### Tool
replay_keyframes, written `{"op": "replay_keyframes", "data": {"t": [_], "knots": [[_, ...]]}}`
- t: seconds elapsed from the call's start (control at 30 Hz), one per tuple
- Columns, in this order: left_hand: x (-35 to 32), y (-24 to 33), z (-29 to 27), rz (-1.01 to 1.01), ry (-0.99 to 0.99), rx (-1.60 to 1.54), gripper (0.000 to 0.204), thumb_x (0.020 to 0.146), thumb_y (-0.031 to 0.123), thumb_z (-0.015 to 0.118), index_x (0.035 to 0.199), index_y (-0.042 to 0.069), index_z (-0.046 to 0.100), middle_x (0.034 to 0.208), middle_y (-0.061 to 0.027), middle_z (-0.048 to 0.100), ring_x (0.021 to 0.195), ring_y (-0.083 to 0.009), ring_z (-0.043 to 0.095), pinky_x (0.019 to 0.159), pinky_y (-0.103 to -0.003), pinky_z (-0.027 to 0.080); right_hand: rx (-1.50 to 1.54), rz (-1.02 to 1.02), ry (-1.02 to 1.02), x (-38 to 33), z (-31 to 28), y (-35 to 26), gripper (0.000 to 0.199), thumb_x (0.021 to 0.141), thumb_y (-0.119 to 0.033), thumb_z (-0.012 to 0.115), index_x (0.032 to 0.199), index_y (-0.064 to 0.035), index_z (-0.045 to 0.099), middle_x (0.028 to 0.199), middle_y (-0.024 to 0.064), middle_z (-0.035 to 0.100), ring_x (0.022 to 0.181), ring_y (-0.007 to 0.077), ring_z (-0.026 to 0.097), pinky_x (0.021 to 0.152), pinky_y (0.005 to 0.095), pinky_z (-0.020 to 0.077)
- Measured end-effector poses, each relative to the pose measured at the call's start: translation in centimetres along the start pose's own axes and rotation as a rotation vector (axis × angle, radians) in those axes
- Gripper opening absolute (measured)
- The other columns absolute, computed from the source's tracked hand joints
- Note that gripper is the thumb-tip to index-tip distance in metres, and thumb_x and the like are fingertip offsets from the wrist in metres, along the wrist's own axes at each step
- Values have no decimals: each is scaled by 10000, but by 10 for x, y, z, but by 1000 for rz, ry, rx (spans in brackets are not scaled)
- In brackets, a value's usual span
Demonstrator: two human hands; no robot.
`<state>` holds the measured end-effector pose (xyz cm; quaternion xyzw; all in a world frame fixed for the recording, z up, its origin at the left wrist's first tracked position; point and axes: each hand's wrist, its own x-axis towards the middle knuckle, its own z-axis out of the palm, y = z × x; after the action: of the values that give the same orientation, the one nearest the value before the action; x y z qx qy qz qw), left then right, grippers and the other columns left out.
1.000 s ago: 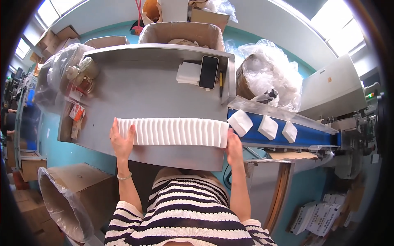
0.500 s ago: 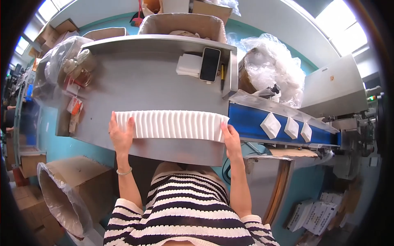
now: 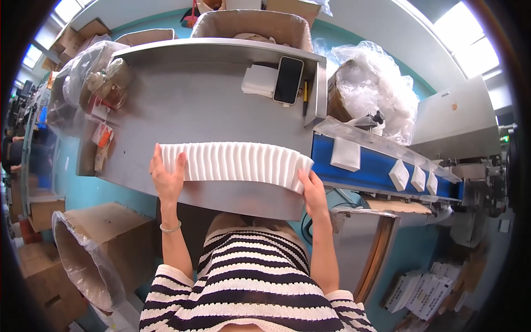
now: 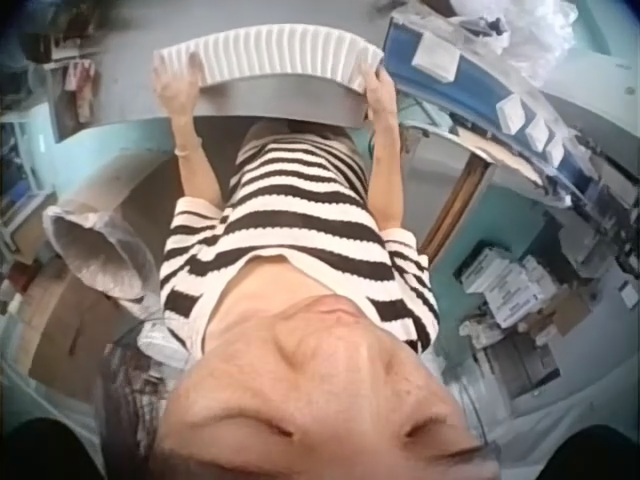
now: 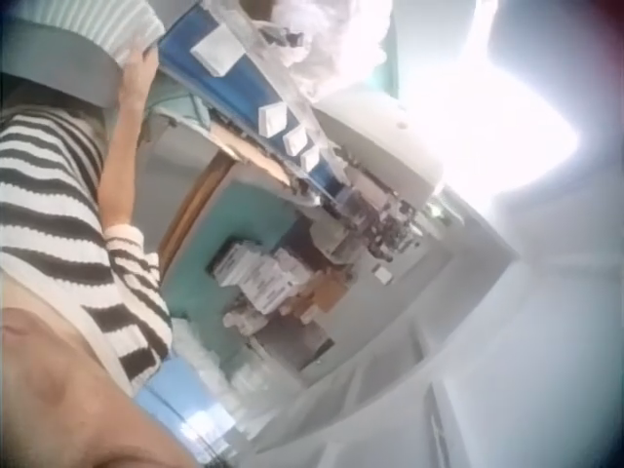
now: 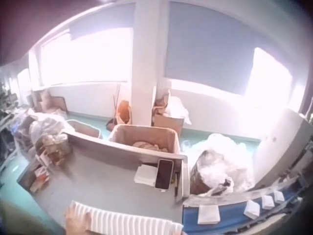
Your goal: Placing individual paper filters onto a conveyor belt for processing.
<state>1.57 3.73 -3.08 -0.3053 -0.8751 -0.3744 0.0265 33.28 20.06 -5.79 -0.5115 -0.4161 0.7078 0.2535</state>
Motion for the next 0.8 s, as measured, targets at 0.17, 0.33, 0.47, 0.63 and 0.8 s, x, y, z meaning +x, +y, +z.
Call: {"op": "replay_keyframes", "data": {"t": [0.17, 0.33, 0.47, 0.63, 0.8], "knots": [[-3, 2, -1, -2, -51, 6, 781, 837, 465, 682, 1380, -19, 396, 1266, -229, 527, 1199, -387, 474, 1015, -458, 379, 121, 111, 22, -9, -21, -9, 340, 909, -187, 620, 1178, 18, 585, 1033, 48, 647, 857, 129, 607, 734, 280, 501], [-3, 4, 3, 5, -52, 6, 786, 837, 460, 685, 1384, -21, 389, 1270, -226, 520, 1197, -386, 470, 1013, -465, 377, -516, -212, 135, 5, -6, -27, 219, 881, -192, 632, 902, 25, 650, 712, 10, 630, 647, 69, 530, 571, 251, 418], [-2, 5, 1, -15, -49, 11, 782, 838, 457, 684, 1385, -19, 389, 1279, -224, 514, 1204, -382, 466, 1014, -465, 377, -130, 33, -18, 9, 3, -23, 260, 904, -269, 650, 987, -23, 644, 806, 3, 635, 643, 67, 514, 525, 246, 389], [-3, -2, 5, 2, -38, -2, 781, 828, 461, 693, 1378, -11, 400, 1263, -223, 526, 1194, -382, 475, 1011, -462, 379, 109, 99, 23, -3, -17, 2, 242, 896, -176, 631, 1070, -11, 596, 924, 35, 630, 791, 123, 618, 619, 275, 528], [-5, 5, 10, 33, -71, -16, 799, 823, 462, 698, 1380, -21, 390, 1247, -226, 533, 1193, -377, 478, 1011, -458, 380, -41, -59, 228, 7, 0, -12, 390, 934, -376, 611, 1037, -1, 582, 905, 26, 611, 748, 80, 536, 637, 234, 440]]}}
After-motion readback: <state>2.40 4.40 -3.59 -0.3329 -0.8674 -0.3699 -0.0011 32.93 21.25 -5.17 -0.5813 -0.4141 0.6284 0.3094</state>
